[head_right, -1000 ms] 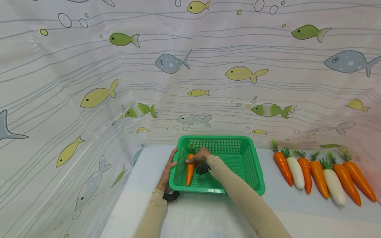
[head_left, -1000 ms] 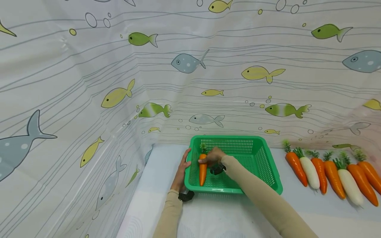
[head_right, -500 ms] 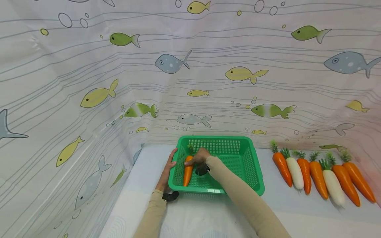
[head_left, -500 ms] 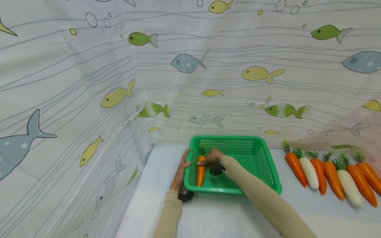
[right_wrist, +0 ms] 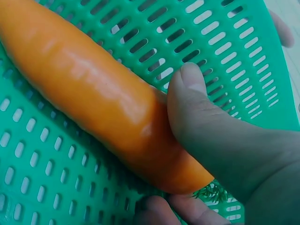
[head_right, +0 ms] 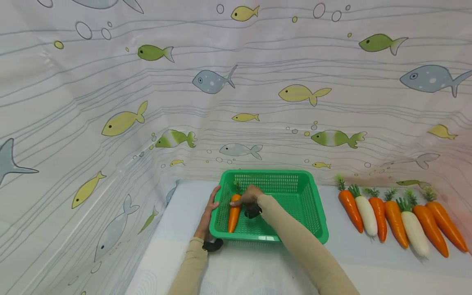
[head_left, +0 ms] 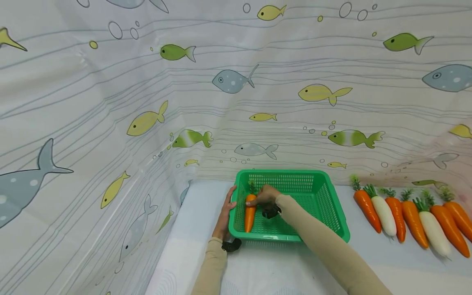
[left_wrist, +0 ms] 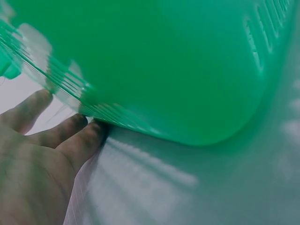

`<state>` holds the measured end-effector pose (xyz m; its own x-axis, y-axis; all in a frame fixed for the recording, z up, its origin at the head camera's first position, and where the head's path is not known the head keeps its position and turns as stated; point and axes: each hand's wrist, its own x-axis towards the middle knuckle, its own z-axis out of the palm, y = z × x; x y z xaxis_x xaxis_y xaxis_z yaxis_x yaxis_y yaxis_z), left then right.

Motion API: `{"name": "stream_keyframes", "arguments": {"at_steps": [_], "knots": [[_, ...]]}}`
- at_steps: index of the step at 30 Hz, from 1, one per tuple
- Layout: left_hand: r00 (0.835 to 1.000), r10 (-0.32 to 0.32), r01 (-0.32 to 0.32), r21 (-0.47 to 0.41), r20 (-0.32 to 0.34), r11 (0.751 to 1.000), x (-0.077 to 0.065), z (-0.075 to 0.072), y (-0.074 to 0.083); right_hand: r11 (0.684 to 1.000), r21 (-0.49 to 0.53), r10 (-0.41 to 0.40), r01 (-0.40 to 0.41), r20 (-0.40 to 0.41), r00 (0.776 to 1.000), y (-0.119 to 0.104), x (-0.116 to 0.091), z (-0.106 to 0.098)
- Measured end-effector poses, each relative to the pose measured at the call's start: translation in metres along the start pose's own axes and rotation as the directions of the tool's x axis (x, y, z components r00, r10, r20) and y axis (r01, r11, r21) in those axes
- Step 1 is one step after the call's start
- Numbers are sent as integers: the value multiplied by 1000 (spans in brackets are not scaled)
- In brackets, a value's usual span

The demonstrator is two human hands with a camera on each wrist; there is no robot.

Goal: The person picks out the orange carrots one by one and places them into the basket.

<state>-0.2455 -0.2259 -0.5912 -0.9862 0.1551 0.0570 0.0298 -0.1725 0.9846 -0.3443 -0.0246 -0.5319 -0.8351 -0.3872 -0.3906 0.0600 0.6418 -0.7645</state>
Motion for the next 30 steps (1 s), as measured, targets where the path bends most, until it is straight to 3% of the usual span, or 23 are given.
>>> {"name": "stream_keyframes", "arguments": {"at_steps": [14,19,24,30], "knots": [[999,33,-33,48,1,998,0,1,-2,1000,-20,13,-13,35,999,7,3,-12],[999,33,-32,43,-8,999,1,2,-4,1000,0,2,-2,43,999,11,-13,-33],[1000,27,-26,41,-12,999,-1,3,-2,998,-37,-52,55,70,996,16,-35,-57],[999,27,-26,47,-17,999,0,0,-1,994,1,-107,108,93,990,29,-49,-86]]}}
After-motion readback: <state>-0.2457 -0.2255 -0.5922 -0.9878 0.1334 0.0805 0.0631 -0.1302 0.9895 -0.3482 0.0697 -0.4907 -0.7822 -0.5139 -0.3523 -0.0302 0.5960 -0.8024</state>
